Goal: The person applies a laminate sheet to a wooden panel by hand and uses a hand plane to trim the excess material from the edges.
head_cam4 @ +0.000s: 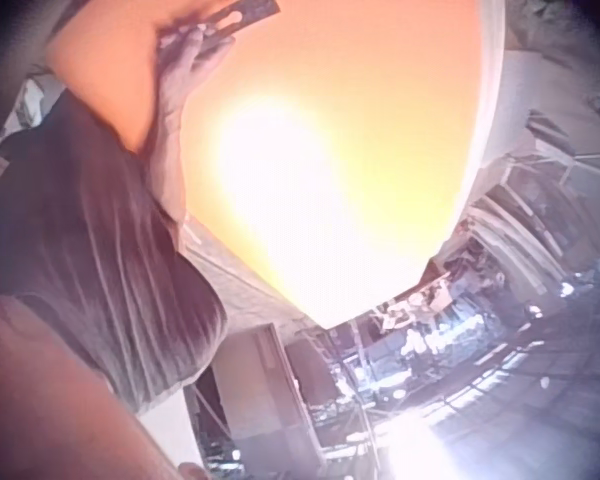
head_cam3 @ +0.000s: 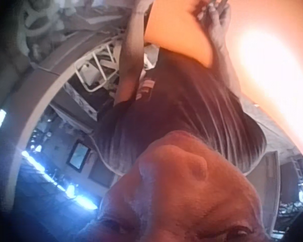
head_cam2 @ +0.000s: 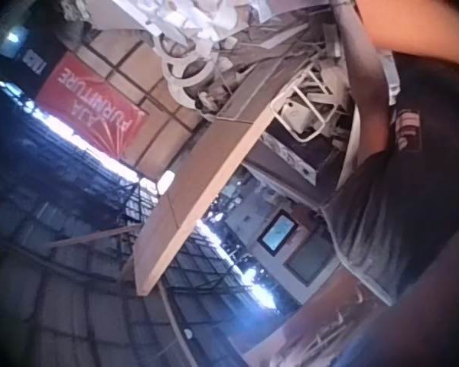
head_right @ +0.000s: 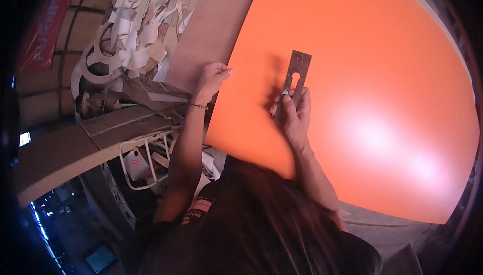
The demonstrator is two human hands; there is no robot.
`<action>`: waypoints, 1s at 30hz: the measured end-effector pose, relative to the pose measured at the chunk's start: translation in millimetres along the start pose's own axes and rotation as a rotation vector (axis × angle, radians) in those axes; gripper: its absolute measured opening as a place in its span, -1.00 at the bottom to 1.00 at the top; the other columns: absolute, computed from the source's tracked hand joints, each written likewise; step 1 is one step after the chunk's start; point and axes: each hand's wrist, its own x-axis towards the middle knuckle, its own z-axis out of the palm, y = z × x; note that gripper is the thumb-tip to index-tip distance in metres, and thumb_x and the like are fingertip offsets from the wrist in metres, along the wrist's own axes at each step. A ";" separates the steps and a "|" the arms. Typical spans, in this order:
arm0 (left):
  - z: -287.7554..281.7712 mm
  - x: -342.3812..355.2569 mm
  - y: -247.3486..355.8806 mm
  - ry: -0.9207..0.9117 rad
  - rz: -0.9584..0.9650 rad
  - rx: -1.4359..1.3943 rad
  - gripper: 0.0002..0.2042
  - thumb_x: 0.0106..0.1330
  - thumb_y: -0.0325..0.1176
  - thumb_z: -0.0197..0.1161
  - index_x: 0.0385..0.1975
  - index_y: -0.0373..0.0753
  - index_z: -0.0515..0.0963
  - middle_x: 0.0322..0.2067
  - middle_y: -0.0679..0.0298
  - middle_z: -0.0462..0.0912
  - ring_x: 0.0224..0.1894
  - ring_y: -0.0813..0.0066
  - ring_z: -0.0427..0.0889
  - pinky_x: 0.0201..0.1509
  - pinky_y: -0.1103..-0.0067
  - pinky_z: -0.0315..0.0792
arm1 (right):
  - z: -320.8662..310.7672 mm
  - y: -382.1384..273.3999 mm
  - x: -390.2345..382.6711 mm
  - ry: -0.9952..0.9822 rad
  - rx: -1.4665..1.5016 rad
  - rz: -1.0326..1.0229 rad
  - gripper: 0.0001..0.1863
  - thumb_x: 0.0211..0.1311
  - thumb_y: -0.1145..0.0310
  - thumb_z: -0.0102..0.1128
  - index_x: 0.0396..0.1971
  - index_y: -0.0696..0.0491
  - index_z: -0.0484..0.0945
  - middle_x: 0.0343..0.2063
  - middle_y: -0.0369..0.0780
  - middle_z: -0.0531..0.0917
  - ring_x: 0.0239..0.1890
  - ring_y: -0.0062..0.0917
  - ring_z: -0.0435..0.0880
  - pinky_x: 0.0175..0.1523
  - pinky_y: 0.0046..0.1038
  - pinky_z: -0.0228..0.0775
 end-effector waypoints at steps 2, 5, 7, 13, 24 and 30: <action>-6.2 0.1 -3.8 -0.084 -0.052 0.009 -0.79 0.32 -0.32 0.42 -0.36 -0.34 0.60 -0.51 0.40 0.61 -0.52 0.72 0.46 -0.48 0.65 0.36 | -0.7 -0.1 -4.1 -0.005 0.023 0.021 -0.91 0.54 0.44 0.01 -0.13 0.04 0.29 -0.32 -0.18 0.60 -0.45 -0.55 0.65 -0.35 -0.48 0.52; -13.0 3.8 6.2 -0.177 -0.108 0.012 -0.78 0.34 -0.30 0.40 -0.38 -0.33 0.59 -0.52 0.41 0.58 -0.54 0.74 0.43 -0.51 0.67 0.32 | 0.2 -4.3 -1.6 0.000 0.014 0.029 -0.90 0.56 0.42 0.00 -0.10 0.05 0.29 -0.33 -0.20 0.60 -0.46 -0.57 0.63 -0.35 -0.49 0.51; -15.1 5.2 5.5 -0.215 -0.144 -0.022 -0.79 0.35 -0.31 0.39 -0.38 -0.31 0.57 -0.52 0.42 0.57 -0.56 0.75 0.41 -0.53 0.67 0.30 | -0.6 -1.6 -3.4 0.000 0.038 0.016 -0.89 0.56 0.40 0.01 -0.08 0.05 0.30 -0.33 -0.20 0.59 -0.47 -0.59 0.62 -0.36 -0.49 0.51; -8.7 26.8 30.9 -0.215 -0.097 -0.082 -0.84 0.33 -0.39 0.39 -0.33 -0.29 0.53 -0.50 0.39 0.60 -0.55 0.72 0.45 -0.49 0.69 0.35 | 4.0 -5.1 1.1 -0.027 -0.015 0.043 -0.82 0.55 0.36 0.03 0.00 0.07 0.31 -0.38 -0.22 0.58 -0.49 -0.60 0.59 -0.33 -0.49 0.49; 11.9 154.3 73.1 -0.381 0.025 -0.209 -0.85 0.28 -0.43 0.42 -0.38 -0.28 0.55 -0.51 0.35 0.65 -0.52 0.70 0.56 -0.49 0.68 0.42 | 36.1 4.6 4.6 0.262 -0.296 -0.053 -0.78 0.53 0.43 0.03 0.06 0.10 0.31 -0.37 -0.25 0.57 -0.49 -0.61 0.59 -0.33 -0.52 0.48; 29.2 156.3 65.7 -0.452 0.180 -0.318 -0.81 0.23 -0.39 0.47 -0.49 -0.29 0.58 -0.61 0.39 0.61 -0.62 0.69 0.52 -0.58 0.66 0.41 | 65.3 8.3 18.1 0.459 -0.659 -0.025 -0.75 0.53 0.42 0.02 0.12 0.09 0.36 -0.40 -0.29 0.55 -0.50 -0.69 0.55 -0.43 -0.59 0.40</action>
